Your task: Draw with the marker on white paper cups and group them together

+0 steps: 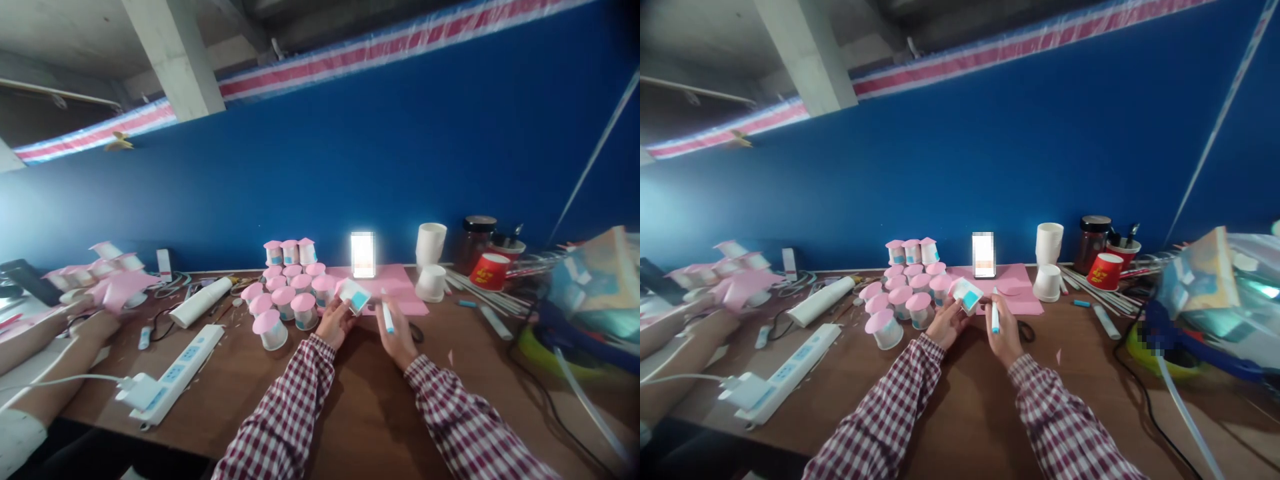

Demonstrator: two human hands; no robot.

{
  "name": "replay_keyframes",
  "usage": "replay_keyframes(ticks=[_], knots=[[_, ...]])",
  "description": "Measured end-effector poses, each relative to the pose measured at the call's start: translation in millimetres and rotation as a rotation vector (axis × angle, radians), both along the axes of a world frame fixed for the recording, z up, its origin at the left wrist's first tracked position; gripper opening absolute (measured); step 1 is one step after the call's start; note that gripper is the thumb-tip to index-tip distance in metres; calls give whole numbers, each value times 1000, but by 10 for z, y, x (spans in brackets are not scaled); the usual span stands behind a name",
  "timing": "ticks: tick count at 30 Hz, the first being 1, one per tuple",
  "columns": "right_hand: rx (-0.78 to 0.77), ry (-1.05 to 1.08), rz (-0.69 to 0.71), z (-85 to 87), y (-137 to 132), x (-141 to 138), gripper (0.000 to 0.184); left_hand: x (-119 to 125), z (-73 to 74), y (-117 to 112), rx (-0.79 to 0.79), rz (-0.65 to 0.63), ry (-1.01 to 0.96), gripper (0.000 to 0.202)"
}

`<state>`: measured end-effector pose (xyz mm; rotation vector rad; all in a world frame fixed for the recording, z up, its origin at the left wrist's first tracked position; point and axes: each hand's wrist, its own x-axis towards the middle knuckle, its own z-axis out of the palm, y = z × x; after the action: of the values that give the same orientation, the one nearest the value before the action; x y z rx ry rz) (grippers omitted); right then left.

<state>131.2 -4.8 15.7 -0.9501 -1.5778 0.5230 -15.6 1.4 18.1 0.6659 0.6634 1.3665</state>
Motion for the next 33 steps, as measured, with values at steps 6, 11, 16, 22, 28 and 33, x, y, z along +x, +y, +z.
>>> replay_keyframes(ticks=[6, 11, 16, 22, 28, 33], knots=[[46, -159, -70, -42, -26, 6, 30, -3, -116, -3, 20, -109, -57, 28], [118, -274, -92, -91, -31, -2, 32, 69, -149, -30, 23, -159, -70, 30], [208, -371, -62, -117, -46, -29, 30, 117, -143, -53, -13, -142, -61, 34], [194, -318, -156, -61, -102, -9, 28, 69, -111, -23, -17, -73, -54, 32], [114, -130, -304, 17, -96, 27, 28, 37, -117, -41, 1, -62, -92, 32], [52, -132, -264, 16, -67, 25, 24, 59, -107, -67, 19, -121, -93, 32]])
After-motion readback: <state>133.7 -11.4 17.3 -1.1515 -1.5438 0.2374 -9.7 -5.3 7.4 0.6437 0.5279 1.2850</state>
